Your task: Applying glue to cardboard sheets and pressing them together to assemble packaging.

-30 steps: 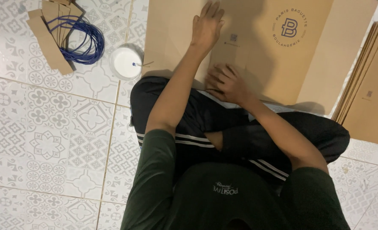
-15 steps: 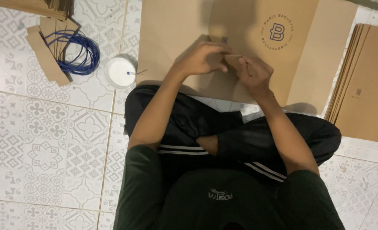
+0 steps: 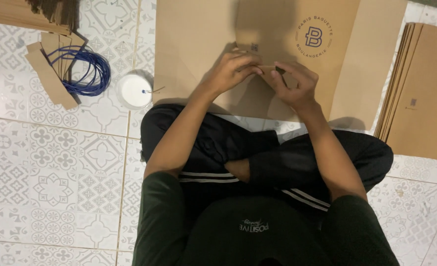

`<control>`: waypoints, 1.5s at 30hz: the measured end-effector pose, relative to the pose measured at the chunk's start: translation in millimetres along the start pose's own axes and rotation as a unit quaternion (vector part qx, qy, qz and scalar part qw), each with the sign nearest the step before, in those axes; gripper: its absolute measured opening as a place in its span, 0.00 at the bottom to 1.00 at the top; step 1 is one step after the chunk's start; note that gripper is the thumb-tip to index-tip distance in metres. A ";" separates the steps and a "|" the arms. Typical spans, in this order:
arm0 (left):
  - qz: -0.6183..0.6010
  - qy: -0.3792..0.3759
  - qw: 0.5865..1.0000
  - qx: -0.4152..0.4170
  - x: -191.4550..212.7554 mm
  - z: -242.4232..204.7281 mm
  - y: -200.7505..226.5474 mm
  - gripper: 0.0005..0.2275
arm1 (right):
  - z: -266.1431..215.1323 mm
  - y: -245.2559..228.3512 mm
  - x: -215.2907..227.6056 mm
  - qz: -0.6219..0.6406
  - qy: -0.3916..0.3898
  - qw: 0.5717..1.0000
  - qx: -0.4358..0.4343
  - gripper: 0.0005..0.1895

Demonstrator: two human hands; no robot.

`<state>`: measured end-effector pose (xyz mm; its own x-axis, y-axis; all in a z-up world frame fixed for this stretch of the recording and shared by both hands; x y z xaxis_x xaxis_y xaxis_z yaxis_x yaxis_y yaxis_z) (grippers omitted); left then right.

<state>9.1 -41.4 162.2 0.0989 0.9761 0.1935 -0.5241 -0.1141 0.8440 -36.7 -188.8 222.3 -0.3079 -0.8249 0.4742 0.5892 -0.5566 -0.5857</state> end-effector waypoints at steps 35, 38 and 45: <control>0.048 -0.133 0.977 0.160 31.3 -69.8 -36.1 0.05 | -42.5 -20.6 -66.6 0.059 -0.123 0.989 0.051 0.06; 0.029 -0.180 0.968 0.173 24.1 -102.4 -83.3 0.06 | -50.4 -16.9 -93.5 0.060 -0.204 0.975 0.057 0.06; 0.166 -0.191 0.943 0.217 22.3 -112.9 -114.3 0.10 | -76.0 7.4 -130.1 -0.041 -0.209 0.968 0.136 0.15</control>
<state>-24.3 14.3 13.5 0.3314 0.7446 0.5795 -0.1929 -0.5477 0.8141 -49.1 -93.1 106.3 -0.0656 -0.6356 0.7692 0.7681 -0.5243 -0.3677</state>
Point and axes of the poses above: each hand's wrist, its own z-axis towards the middle knuckle, its own x-axis out of the back of the hand, y = z × x, the point moved 10 cm from there along z, towards the middle knuckle, and after that the axes turned 13 degrees about y, right-handed, at the moved point
